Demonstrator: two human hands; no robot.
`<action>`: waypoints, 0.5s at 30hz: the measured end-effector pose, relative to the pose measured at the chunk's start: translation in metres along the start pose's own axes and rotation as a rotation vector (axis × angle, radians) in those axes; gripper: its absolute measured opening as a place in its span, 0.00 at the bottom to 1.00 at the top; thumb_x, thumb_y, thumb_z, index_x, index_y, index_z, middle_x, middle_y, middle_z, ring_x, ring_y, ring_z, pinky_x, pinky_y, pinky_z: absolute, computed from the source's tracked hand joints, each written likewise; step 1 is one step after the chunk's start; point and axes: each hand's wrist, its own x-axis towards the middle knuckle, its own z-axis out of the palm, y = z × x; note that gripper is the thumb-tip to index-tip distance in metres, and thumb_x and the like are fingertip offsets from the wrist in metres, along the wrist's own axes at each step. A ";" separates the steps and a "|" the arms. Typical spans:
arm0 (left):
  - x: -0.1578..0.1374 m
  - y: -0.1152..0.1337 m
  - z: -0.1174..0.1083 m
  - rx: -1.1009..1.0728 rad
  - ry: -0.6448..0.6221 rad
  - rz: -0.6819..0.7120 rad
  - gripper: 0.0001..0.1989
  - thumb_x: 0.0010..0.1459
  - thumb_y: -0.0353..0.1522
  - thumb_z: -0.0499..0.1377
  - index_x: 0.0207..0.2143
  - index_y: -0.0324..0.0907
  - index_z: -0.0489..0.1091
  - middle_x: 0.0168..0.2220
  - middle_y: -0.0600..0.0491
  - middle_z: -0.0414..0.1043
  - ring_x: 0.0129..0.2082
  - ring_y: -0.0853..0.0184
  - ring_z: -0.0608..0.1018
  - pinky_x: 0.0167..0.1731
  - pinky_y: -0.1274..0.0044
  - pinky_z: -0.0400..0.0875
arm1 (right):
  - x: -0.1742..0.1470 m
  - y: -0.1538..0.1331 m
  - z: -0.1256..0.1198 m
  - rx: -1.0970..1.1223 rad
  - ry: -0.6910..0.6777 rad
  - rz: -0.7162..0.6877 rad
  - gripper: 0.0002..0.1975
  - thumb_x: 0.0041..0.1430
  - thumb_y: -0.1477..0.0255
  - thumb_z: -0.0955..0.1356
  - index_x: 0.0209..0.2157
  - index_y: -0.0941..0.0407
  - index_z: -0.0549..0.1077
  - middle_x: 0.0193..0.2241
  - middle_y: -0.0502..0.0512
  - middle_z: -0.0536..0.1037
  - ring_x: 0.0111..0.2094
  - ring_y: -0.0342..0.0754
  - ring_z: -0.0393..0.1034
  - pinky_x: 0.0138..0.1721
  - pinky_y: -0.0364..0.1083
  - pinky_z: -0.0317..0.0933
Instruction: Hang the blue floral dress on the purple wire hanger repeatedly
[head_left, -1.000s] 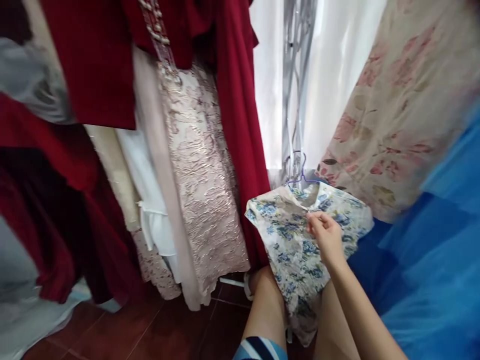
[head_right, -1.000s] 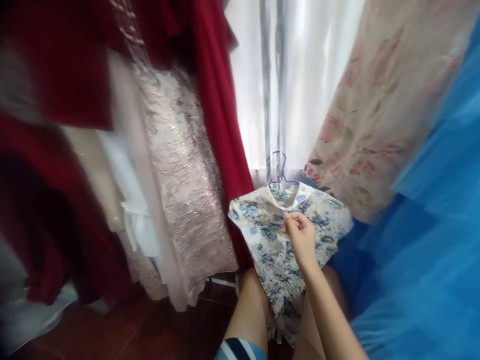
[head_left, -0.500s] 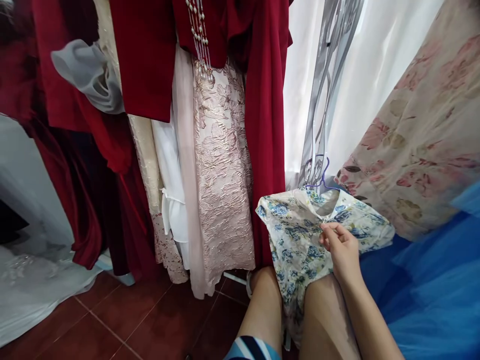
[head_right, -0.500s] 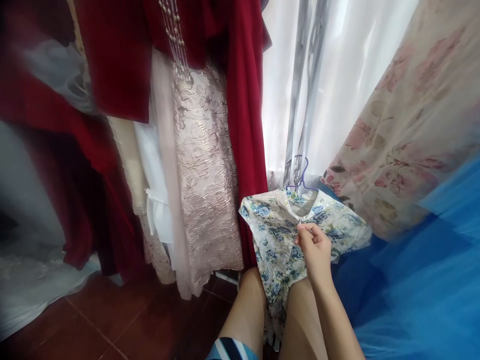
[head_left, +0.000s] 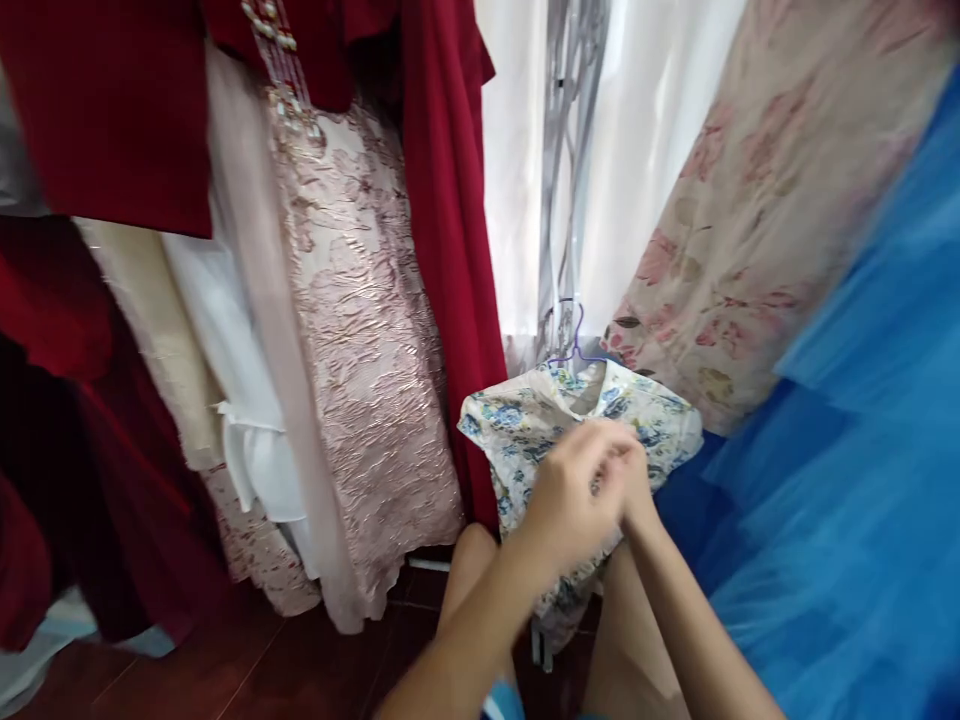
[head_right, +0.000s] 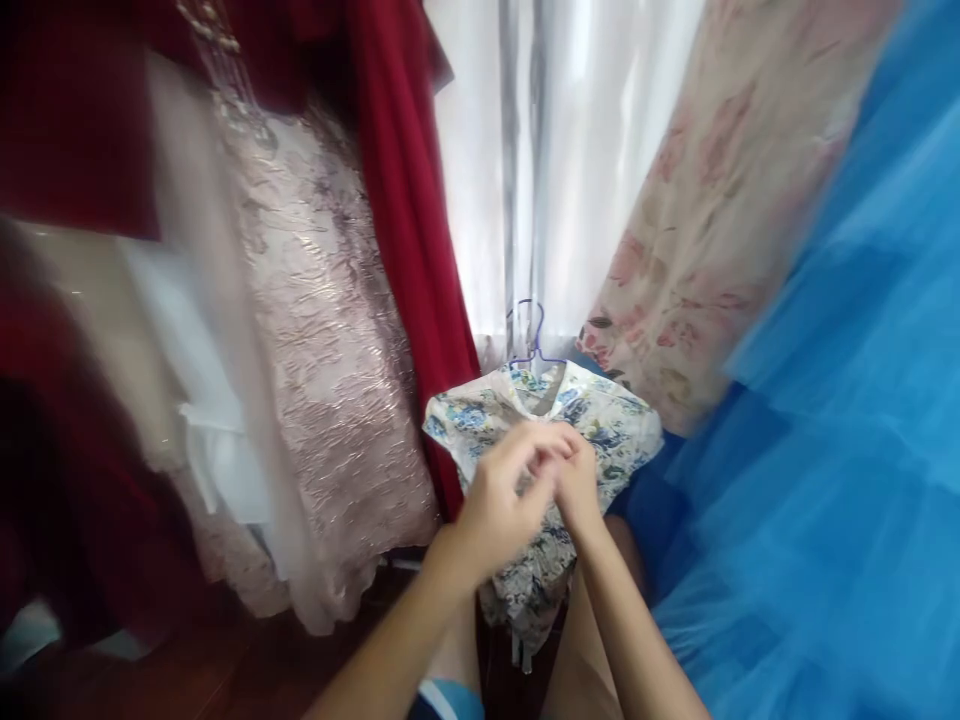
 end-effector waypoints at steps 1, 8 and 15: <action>0.020 -0.016 -0.002 0.066 0.047 0.026 0.15 0.67 0.26 0.50 0.45 0.46 0.74 0.46 0.50 0.76 0.49 0.62 0.77 0.53 0.67 0.71 | 0.001 -0.002 -0.001 0.006 -0.004 -0.002 0.11 0.53 0.62 0.70 0.25 0.54 0.69 0.17 0.48 0.71 0.18 0.43 0.58 0.20 0.43 0.51; 0.069 -0.084 -0.018 0.253 -0.185 0.221 0.08 0.66 0.28 0.55 0.42 0.42 0.73 0.42 0.49 0.74 0.44 0.62 0.77 0.48 0.71 0.72 | 0.003 -0.006 -0.003 0.070 0.029 0.006 0.09 0.56 0.64 0.69 0.27 0.54 0.70 0.15 0.45 0.69 0.17 0.42 0.56 0.20 0.42 0.49; 0.070 -0.086 -0.011 0.230 -0.064 0.273 0.09 0.66 0.25 0.53 0.41 0.40 0.73 0.41 0.49 0.72 0.42 0.63 0.76 0.45 0.73 0.71 | 0.019 0.008 0.003 0.067 0.028 -0.026 0.11 0.55 0.65 0.69 0.24 0.53 0.64 0.13 0.42 0.64 0.17 0.41 0.55 0.20 0.41 0.49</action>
